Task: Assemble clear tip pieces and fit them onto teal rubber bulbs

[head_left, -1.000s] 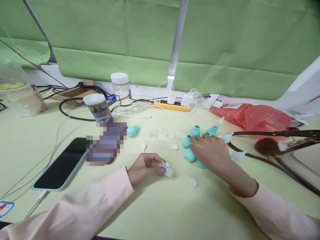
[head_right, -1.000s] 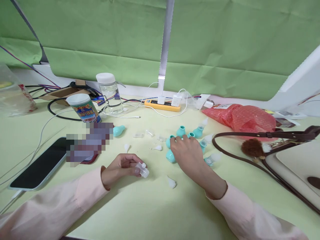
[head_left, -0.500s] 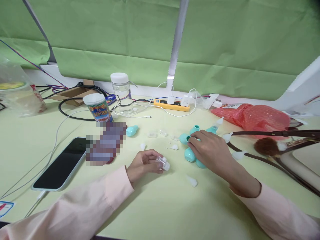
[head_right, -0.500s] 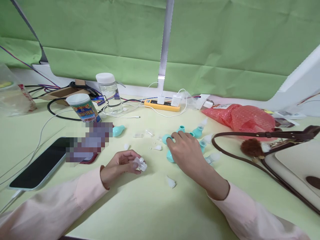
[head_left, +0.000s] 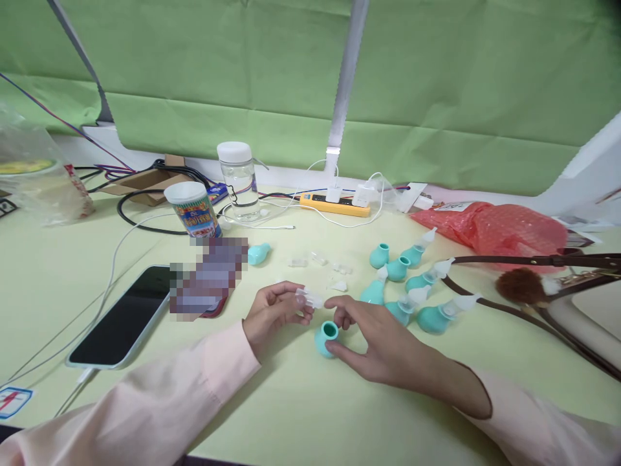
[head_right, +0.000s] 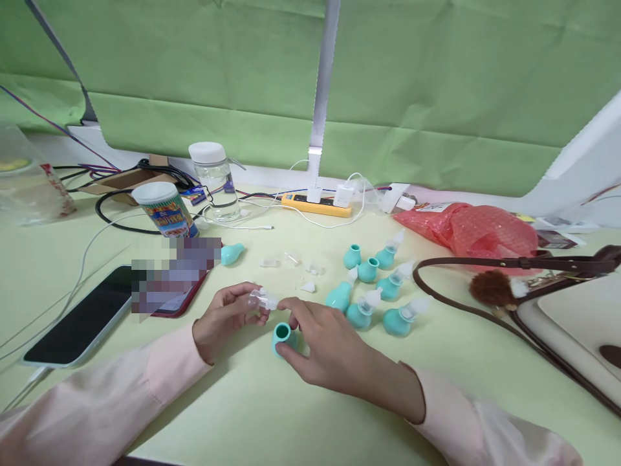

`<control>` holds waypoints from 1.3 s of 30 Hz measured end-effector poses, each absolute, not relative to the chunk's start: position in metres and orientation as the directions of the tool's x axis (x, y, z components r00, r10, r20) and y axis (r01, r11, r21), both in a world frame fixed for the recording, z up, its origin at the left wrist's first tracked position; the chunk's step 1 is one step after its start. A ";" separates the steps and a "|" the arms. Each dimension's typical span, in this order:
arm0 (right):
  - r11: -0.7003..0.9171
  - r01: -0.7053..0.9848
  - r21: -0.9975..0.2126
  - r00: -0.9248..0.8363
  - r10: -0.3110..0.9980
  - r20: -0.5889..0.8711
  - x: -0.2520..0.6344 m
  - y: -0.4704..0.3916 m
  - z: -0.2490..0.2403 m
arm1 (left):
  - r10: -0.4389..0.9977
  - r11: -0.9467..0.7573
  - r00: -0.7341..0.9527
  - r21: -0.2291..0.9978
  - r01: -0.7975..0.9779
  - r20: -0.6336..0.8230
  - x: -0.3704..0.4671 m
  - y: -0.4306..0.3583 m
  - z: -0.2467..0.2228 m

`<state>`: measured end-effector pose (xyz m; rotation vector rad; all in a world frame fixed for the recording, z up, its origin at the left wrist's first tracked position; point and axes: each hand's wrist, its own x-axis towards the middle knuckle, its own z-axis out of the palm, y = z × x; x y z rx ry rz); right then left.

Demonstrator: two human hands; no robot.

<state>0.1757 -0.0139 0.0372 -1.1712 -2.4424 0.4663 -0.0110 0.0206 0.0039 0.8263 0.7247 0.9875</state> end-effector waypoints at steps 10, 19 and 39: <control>0.399 0.633 -0.663 -0.492 0.869 0.052 0.171 -0.013 0.035 | 0.895 0.315 0.434 0.839 -0.444 -0.107 -0.011 0.018 0.004; 0.478 0.647 -0.593 -0.444 0.869 0.216 0.170 -0.010 0.036 | 0.906 0.303 0.415 0.818 -0.490 -0.087 -0.012 0.020 0.002; 0.668 0.737 0.102 -0.648 0.657 0.384 0.180 -0.004 0.020 | 0.848 0.348 0.494 0.904 -0.248 -0.191 -0.012 0.019 0.007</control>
